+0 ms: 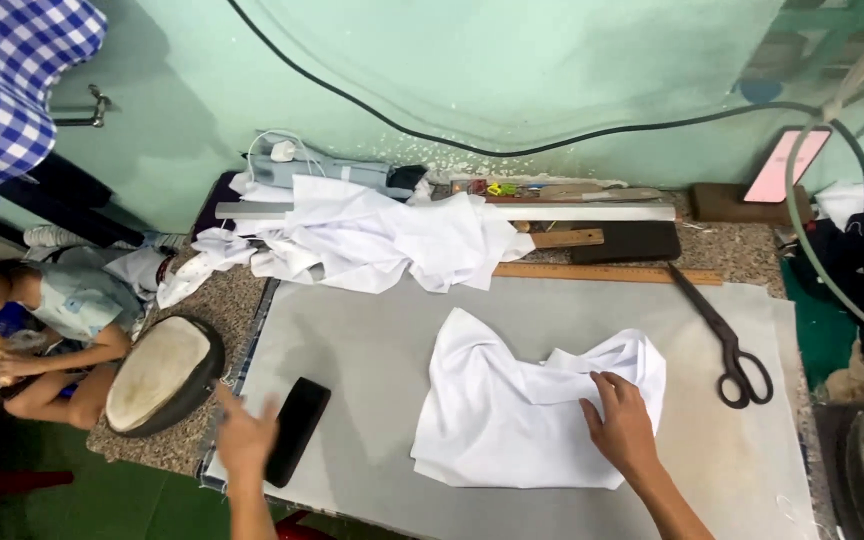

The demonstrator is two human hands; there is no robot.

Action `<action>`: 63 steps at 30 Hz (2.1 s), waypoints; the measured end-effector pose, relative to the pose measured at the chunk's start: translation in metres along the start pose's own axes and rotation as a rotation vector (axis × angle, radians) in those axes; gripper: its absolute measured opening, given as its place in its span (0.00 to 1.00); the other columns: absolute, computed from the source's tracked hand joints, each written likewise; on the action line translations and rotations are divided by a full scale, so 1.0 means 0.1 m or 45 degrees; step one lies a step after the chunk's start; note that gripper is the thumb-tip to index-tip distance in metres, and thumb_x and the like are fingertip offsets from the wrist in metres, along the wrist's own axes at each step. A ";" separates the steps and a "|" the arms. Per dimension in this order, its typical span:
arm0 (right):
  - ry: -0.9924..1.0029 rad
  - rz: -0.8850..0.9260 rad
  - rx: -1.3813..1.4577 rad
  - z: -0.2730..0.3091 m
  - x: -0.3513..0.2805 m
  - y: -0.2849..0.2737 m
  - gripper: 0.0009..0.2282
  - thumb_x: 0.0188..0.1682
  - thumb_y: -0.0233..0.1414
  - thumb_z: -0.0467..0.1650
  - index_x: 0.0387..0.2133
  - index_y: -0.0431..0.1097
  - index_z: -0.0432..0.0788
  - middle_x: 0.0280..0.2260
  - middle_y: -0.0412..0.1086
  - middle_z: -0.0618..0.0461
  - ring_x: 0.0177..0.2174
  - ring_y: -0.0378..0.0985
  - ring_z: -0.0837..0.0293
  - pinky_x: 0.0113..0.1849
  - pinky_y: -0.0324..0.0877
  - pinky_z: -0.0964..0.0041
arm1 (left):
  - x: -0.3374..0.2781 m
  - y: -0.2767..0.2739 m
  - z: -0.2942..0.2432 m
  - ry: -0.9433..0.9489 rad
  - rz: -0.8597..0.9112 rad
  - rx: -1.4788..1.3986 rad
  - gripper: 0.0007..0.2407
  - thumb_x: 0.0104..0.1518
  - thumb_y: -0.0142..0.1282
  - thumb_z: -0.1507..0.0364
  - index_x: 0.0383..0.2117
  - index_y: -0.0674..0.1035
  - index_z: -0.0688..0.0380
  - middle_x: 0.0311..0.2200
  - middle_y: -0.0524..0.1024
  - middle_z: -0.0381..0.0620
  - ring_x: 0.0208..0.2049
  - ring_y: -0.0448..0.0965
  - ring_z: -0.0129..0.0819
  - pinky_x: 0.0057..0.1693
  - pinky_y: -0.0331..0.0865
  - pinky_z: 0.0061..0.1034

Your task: Measuring, cutting, and ironing white fabric pieces on a tailoring workbench.

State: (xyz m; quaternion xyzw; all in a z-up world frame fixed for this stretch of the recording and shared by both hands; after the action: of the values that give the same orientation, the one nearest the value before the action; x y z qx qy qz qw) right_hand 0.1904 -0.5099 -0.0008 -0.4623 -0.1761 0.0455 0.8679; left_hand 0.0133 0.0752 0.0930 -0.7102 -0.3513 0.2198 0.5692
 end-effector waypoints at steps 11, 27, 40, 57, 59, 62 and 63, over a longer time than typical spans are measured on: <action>-0.378 0.193 -0.140 -0.21 0.14 0.40 0.10 0.44 0.54 0.26 0.38 0.80 0.47 0.49 0.75 0.52 0.57 0.69 0.46 0.60 0.59 0.46 | -0.92 1.37 -1.68 0.857 -0.230 -0.478 0.21 0.58 0.58 0.60 0.55 0.78 0.56 0.53 0.79 0.52 0.54 0.77 0.46 0.60 0.69 0.40; -0.032 -0.223 -0.120 -0.19 -1.21 -0.24 0.21 0.46 0.60 0.42 0.49 0.72 0.48 0.44 0.73 0.49 0.43 0.77 0.49 0.43 0.72 0.54 | -1.71 1.84 -2.06 0.747 0.034 -0.396 0.29 0.60 0.53 0.55 0.63 0.67 0.59 0.69 0.58 0.59 0.72 0.52 0.53 0.74 0.42 0.51; 0.761 -0.162 0.466 -0.99 -0.81 -0.53 0.06 0.55 0.53 0.33 0.39 0.74 0.46 0.29 0.77 0.49 0.31 0.75 0.57 0.38 0.68 0.60 | -0.73 1.40 0.41 -0.113 -0.396 1.063 0.44 0.47 0.31 0.28 0.67 0.73 0.35 0.71 0.67 0.51 0.73 0.62 0.51 0.70 0.51 0.57; 1.180 -0.658 0.888 -1.30 -0.90 -0.73 0.11 0.62 0.50 0.32 0.49 0.71 0.36 0.39 0.71 0.49 0.39 0.68 0.59 0.43 0.62 0.66 | -1.06 1.68 -2.18 1.119 0.359 -0.137 0.31 0.61 0.54 0.50 0.68 0.64 0.50 0.57 0.67 0.56 0.55 0.66 0.53 0.58 0.63 0.44; 1.208 -0.641 0.671 -1.42 -0.95 -0.74 0.12 0.62 0.51 0.34 0.48 0.73 0.35 0.39 0.72 0.47 0.40 0.69 0.57 0.44 0.62 0.62 | -0.99 1.76 -2.55 1.206 0.337 -0.159 0.30 0.62 0.54 0.51 0.67 0.65 0.52 0.57 0.67 0.59 0.55 0.66 0.55 0.59 0.62 0.44; 1.128 -0.805 0.718 -1.56 -0.94 -0.62 0.10 0.61 0.54 0.33 0.47 0.74 0.38 0.37 0.72 0.54 0.38 0.69 0.65 0.43 0.63 0.72 | -0.82 1.85 -3.03 1.284 0.396 -0.113 0.31 0.62 0.56 0.52 0.68 0.64 0.54 0.58 0.65 0.60 0.54 0.65 0.55 0.59 0.61 0.44; 1.173 -0.777 0.731 -1.59 -0.91 -0.59 0.10 0.61 0.53 0.33 0.46 0.73 0.36 0.36 0.72 0.50 0.38 0.70 0.62 0.43 0.64 0.69 | -0.75 1.86 -3.16 1.297 0.469 -0.175 0.31 0.62 0.54 0.51 0.67 0.64 0.53 0.57 0.65 0.58 0.54 0.65 0.53 0.59 0.60 0.42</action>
State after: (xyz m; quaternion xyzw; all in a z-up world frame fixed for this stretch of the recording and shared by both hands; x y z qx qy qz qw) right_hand 0.1561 -0.6907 -0.0577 -0.1115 0.1115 -0.3632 0.9183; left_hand 0.2358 -0.2069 -0.0118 -0.8122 0.0854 -0.0793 0.5716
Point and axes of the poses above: each hand's wrist, its own x-axis towards the middle knuckle, its own y-axis out of the palm, z = x × y, the point moved 1 cm from there along x, towards the middle knuckle
